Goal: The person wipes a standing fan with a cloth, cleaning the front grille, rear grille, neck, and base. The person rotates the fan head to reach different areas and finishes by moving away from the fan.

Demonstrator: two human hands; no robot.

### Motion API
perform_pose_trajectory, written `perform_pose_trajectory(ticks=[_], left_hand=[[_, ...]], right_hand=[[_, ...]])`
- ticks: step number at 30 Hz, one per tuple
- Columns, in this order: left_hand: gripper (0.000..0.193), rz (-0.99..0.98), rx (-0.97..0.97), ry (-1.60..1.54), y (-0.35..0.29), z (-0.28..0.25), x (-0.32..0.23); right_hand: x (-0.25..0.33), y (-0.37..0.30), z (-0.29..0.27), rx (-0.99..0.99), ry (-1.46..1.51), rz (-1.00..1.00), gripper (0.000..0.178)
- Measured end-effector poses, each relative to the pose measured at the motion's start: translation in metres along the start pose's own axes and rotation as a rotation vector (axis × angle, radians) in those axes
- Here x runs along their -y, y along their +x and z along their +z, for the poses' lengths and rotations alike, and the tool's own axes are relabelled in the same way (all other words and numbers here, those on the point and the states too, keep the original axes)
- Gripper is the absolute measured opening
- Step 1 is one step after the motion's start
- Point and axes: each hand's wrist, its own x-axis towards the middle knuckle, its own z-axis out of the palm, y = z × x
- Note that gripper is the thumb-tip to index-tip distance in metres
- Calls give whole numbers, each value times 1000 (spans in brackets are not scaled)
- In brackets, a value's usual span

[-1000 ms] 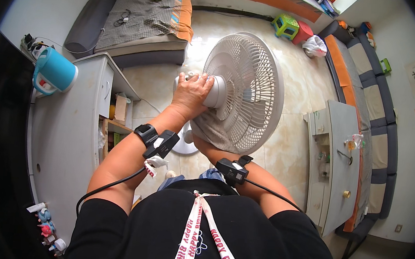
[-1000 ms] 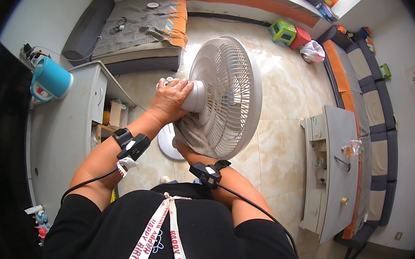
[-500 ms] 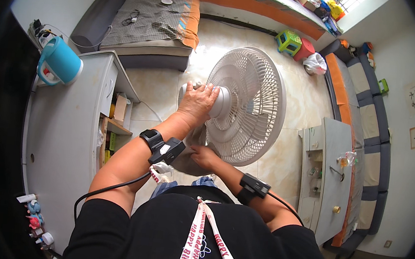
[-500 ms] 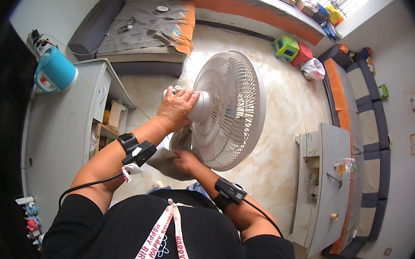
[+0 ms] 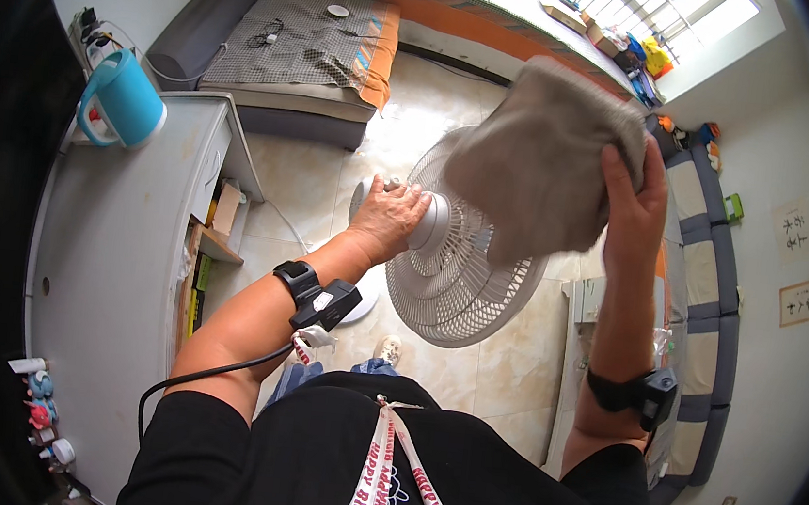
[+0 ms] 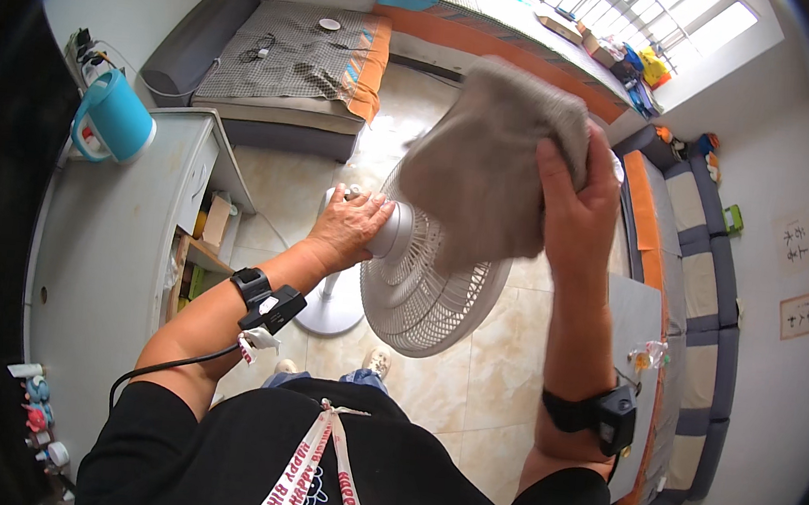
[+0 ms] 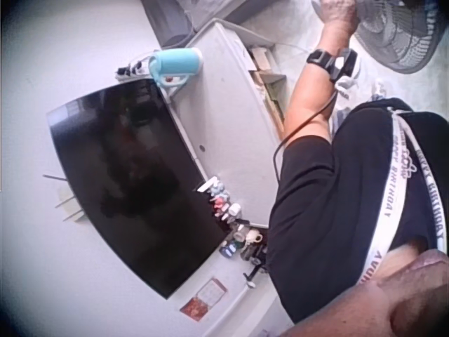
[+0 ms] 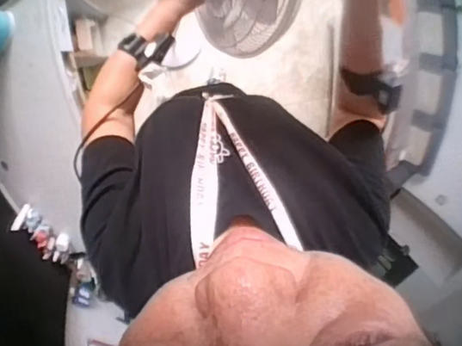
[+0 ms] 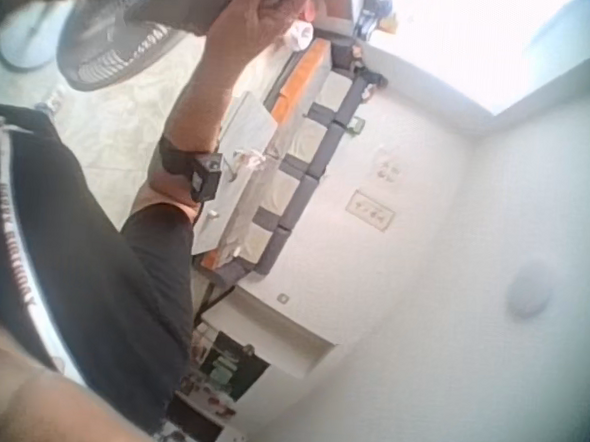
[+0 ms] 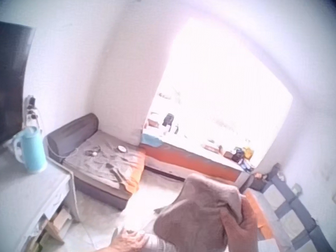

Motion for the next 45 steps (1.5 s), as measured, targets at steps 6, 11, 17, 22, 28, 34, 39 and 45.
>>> perform_pose_trajectory(ticks=[6,11,17,22,28,34,39,45], left_hand=[[89,-21,15,18,-2,-17,-6],[85,-22,24,13,2,-12,-7],[84,-9,-55,-30,2,-8,-4],[80,-3,-73,-52,-1,-12,-1],[74,1,-123,-46,2,-7,1],[70,3,-141,-39,3,-8,2],[75,13,-87,-78,3,-11,3],[77,51,-22,-75,5,-12,0]], right_hand=[[-57,21,13,727,-1210,-94,58],[-109,53,41,1122,-1380,-151,39],[-194,78,108,1525,-1495,-632,18],[-233,97,133,1755,-1050,-597,26],[-184,89,126,1848,-1547,-562,12],[-103,99,65,1550,-1401,-223,24],[-75,86,-23,1224,-1145,-121,46],[-75,55,-100,734,-1279,414,52]])
